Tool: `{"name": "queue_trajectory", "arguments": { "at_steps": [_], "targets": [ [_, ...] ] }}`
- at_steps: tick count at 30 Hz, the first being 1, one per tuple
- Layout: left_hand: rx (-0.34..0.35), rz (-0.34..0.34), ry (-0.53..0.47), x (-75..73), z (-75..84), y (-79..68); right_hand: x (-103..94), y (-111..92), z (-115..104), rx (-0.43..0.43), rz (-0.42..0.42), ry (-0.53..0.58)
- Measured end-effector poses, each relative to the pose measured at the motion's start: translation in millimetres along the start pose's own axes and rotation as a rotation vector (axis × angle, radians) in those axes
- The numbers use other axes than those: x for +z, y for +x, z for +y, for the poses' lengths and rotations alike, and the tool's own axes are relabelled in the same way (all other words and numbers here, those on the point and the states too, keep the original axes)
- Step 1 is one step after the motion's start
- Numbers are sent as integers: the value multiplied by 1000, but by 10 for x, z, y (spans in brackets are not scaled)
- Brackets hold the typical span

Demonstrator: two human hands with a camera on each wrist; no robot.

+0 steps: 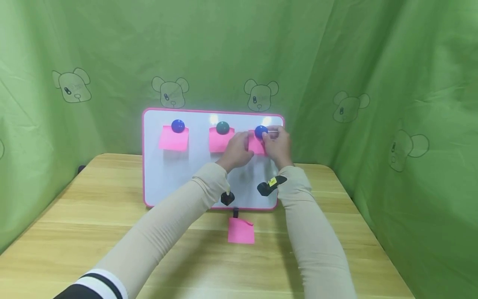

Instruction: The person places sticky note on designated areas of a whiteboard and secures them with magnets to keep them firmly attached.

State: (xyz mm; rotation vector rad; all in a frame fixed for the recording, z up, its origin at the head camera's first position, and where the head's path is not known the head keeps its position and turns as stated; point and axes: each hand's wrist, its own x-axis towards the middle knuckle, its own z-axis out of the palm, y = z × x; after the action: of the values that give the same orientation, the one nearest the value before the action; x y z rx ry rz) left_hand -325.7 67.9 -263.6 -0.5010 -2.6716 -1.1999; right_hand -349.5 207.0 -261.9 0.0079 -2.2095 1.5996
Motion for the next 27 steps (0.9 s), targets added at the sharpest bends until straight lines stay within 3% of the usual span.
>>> {"name": "queue_trajectory", "arguments": {
  "at_steps": [17,27],
  "targets": [
    [-14,-44,7,34,-9,1,-4,-6,47,-42,115,-175],
    [-6,-45,18,46,-63,-3,16,-9,51,-43,107,-194]
  ]
}}
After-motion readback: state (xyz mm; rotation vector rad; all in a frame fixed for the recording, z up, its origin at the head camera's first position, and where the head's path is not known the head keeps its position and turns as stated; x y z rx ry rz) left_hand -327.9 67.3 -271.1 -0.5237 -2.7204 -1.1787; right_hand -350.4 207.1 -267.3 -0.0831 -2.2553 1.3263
